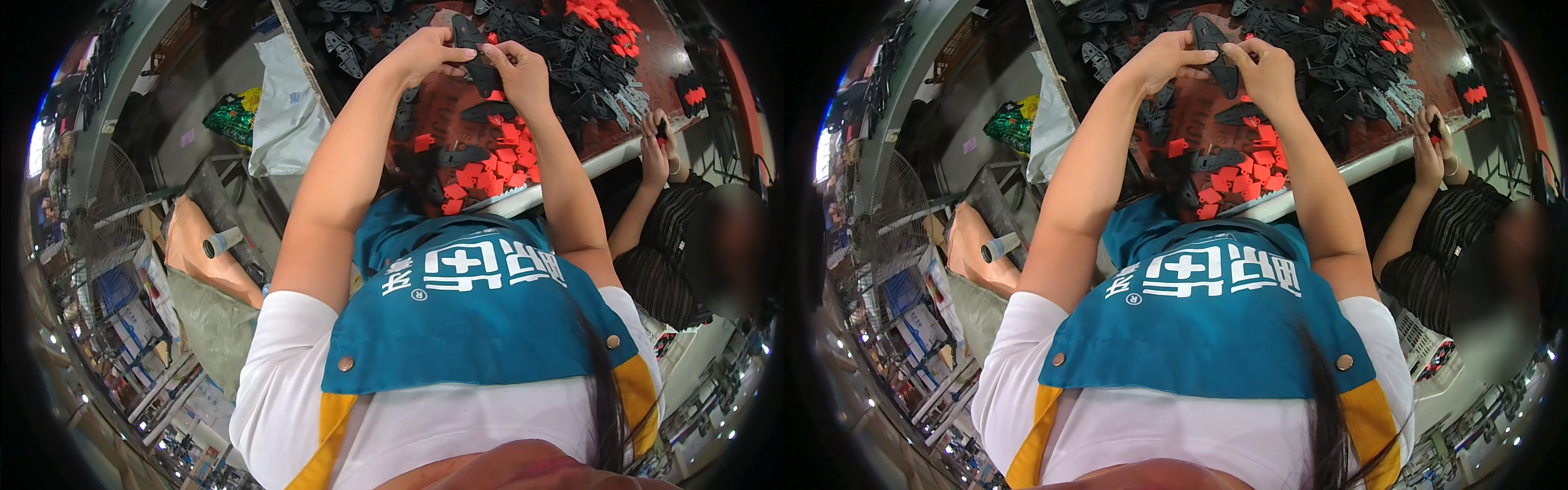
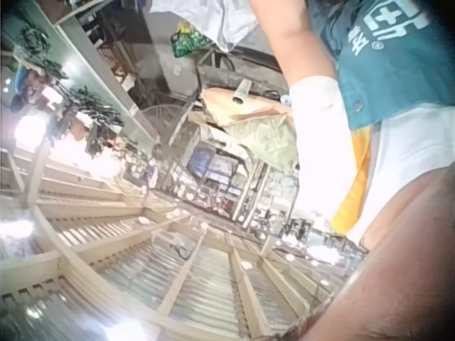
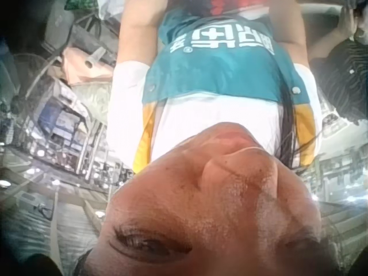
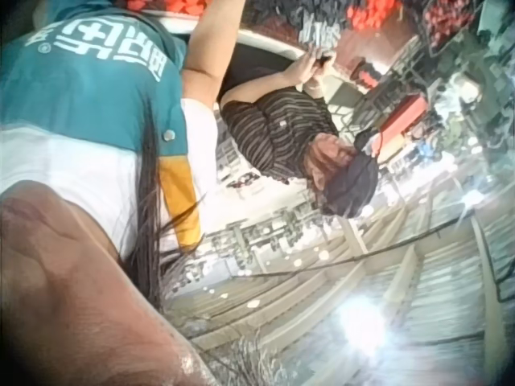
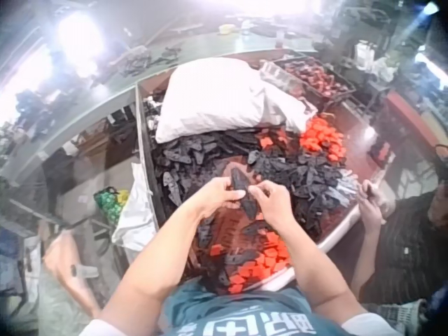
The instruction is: The person repeatedly picks up black plastic clips and red plastic pieces from a table, inserts the red pieces into the clips, and places the assembled units back on the table. The process is continuous and repetitive throughout the clip.
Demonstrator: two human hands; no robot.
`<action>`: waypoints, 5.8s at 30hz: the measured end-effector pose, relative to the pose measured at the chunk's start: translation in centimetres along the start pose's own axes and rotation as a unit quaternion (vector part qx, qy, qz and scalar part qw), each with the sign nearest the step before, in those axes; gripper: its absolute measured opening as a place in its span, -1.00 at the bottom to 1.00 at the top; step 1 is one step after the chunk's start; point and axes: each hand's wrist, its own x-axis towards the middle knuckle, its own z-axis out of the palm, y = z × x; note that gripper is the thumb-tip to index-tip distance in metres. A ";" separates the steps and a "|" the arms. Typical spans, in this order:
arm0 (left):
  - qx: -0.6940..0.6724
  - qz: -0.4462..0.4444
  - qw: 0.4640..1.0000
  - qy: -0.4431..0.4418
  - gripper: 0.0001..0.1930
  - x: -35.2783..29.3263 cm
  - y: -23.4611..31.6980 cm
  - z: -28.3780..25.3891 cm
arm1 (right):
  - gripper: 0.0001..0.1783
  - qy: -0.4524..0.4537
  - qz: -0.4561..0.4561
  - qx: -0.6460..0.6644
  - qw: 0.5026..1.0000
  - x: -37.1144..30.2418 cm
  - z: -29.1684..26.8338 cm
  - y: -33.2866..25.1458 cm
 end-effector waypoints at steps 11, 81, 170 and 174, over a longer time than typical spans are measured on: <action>0.211 0.099 0.927 0.295 -0.29 0.5 -0.6 -1.6 | -0.50 0.154 0.074 -0.241 0.955 7.5 -11.3 7.4; 0.339 0.173 0.876 0.298 -0.87 -2.5 4.4 1.5 | -0.29 -0.023 -0.030 -0.281 0.959 18.4 11.4 9.3; 0.410 0.213 0.848 0.259 -0.89 -2.4 4.0 2.1 | -0.83 -0.231 -0.209 -0.457 0.833 13.8 7.3 8.7; 0.427 0.180 0.840 0.283 -0.87 -2.1 3.6 1.3 | -0.82 -0.225 -0.249 -0.406 0.850 11.6 5.7 10.1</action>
